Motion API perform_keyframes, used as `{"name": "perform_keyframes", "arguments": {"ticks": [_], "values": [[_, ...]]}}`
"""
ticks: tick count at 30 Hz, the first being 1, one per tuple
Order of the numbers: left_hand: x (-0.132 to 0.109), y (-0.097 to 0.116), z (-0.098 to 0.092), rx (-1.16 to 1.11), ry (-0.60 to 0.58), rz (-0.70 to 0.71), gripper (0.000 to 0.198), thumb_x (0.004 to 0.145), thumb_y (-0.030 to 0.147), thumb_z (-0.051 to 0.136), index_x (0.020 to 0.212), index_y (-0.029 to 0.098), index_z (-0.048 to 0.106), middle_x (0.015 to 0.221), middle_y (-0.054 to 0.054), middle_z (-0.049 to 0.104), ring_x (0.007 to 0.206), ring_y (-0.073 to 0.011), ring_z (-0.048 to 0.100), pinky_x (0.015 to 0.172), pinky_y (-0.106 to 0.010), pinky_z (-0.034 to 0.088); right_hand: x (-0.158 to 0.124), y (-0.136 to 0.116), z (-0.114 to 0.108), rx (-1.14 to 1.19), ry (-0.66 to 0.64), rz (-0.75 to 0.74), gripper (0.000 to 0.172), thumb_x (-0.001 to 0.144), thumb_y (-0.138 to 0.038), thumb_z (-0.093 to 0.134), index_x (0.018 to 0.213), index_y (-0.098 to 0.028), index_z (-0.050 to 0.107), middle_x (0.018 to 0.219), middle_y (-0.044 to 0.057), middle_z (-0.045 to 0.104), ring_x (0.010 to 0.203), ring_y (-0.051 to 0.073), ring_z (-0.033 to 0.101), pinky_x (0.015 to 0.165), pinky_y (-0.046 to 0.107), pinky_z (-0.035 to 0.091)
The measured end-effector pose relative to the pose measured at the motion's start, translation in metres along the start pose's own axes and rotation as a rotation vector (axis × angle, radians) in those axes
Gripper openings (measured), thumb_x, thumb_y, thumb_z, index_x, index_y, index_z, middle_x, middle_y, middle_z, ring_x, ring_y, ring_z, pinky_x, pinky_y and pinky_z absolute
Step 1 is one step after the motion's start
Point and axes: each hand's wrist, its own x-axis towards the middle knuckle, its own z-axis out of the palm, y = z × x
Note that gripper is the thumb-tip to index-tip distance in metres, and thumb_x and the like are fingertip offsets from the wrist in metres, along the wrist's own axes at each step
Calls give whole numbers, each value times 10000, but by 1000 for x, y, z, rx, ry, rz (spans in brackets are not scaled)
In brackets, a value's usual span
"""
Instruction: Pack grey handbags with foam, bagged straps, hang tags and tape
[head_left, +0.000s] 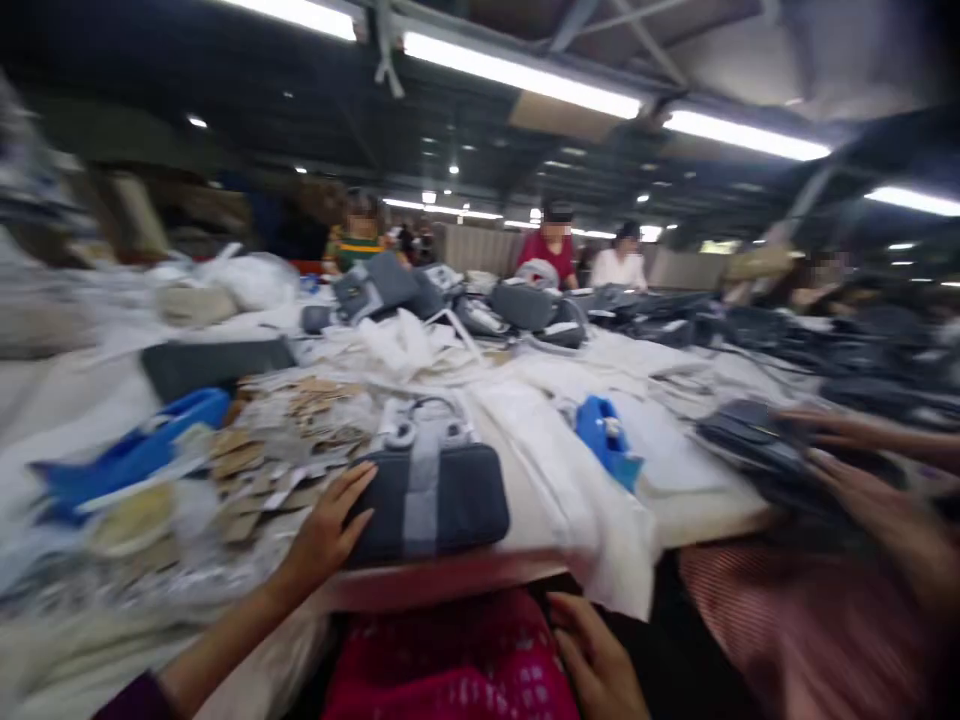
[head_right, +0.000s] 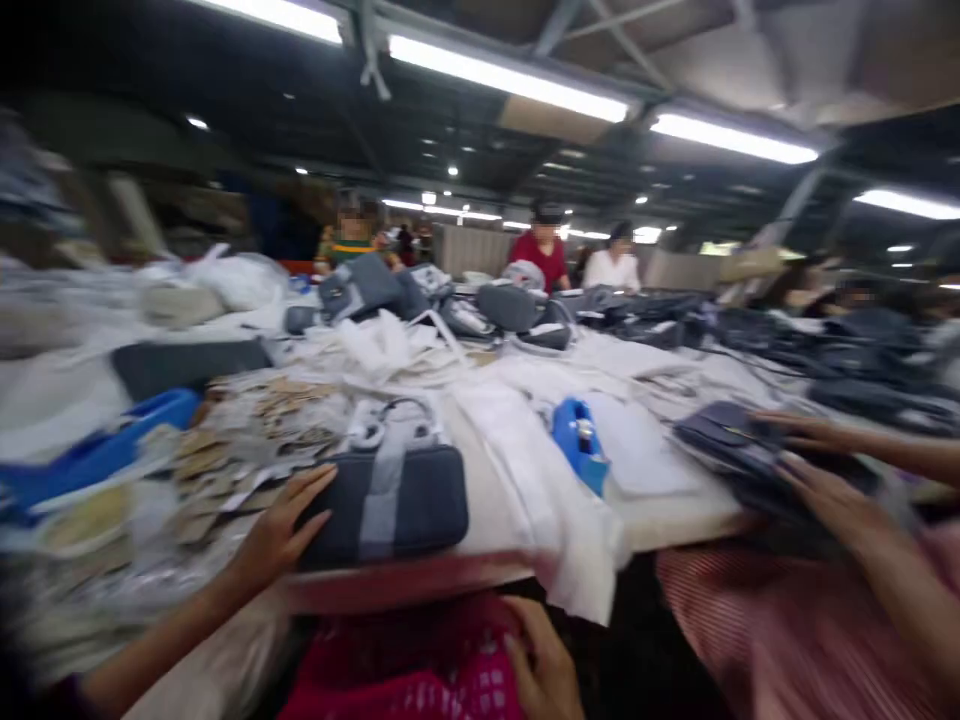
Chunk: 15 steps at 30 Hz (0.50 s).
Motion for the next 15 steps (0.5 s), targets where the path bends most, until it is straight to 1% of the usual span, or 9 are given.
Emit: {"name": "perform_keyframes", "arguments": {"ticks": [1, 2, 4, 6, 8, 10, 12, 15], "values": [[-10, -8, -9, -19, 27, -118, 400, 897, 334, 482, 1272, 206, 537, 1305, -108, 541, 1237, -271, 502, 1072, -497, 403, 16, 1, 5, 37, -6, -5, 393, 919, -492, 450, 1134, -201, 601, 1148, 89, 636, 1055, 227, 619, 906, 345, 525], [-16, -12, -12, -74, 50, -234, 425, 876, 328, 490, 1279, 197, 532, 1303, -114, 537, 1244, -274, 496, 1078, -494, 398, 33, 0, 8, 63, 20, 8, 418, 897, -514, 465, 1172, -222, 582, 1227, 84, 604, 1115, 243, 591, 959, 360, 496], [-17, -15, -9, -254, 65, -435, 484, 834, 335, 523, 1289, 169, 516, 1298, -130, 532, 1219, -275, 518, 1050, -476, 429, 65, -6, 9, 95, 89, 71, 509, 845, -556, 519, 1257, -257, 521, 1367, 68, 512, 1180, 278, 546, 1021, 420, 443], [-13, -13, 0, -461, 40, -581, 563, 793, 362, 565, 1304, 137, 492, 1317, -151, 523, 1193, -279, 543, 1016, -451, 460, 97, -14, 12, 159, 68, 134, 645, 799, -606, 553, 1336, -263, 449, 1428, 80, 455, 1196, 303, 535, 1023, 456, 432], [-8, -9, 7, -636, 11, -689, 659, 746, 383, 616, 1325, 109, 459, 1332, -173, 524, 1195, -296, 547, 1013, -444, 460, 126, -22, 21, 279, 0, 197, 806, 744, -655, 593, 1398, -231, 384, 1442, 129, 438, 1218, 321, 525, 1011, 454, 441], [-3, -6, 11, -732, 13, -762, 719, 708, 391, 667, 1329, 104, 448, 1326, -174, 544, 1207, -307, 542, 1025, -432, 449, 151, -27, 36, 404, -56, 266, 917, 698, -682, 629, 1429, -201, 355, 1423, 172, 456, 1229, 330, 523, 1004, 447, 447], [3, -4, 14, -760, 37, -821, 714, 691, 396, 699, 1308, 120, 469, 1297, -158, 578, 1205, -307, 547, 1030, -419, 443, 170, -30, 51, 490, -87, 335, 948, 677, -690, 646, 1440, -210, 352, 1401, 174, 487, 1215, 335, 539, 982, 454, 465], [13, -2, 16, -775, 59, -905, 652, 679, 403, 722, 1236, 132, 517, 1200, -141, 638, 1123, -306, 600, 978, -417, 480, 186, -34, 66, 530, -124, 404, 958, 640, -670, 692, 1433, -233, 381, 1354, 130, 553, 1203, 332, 554, 945, 434, 505]]}}
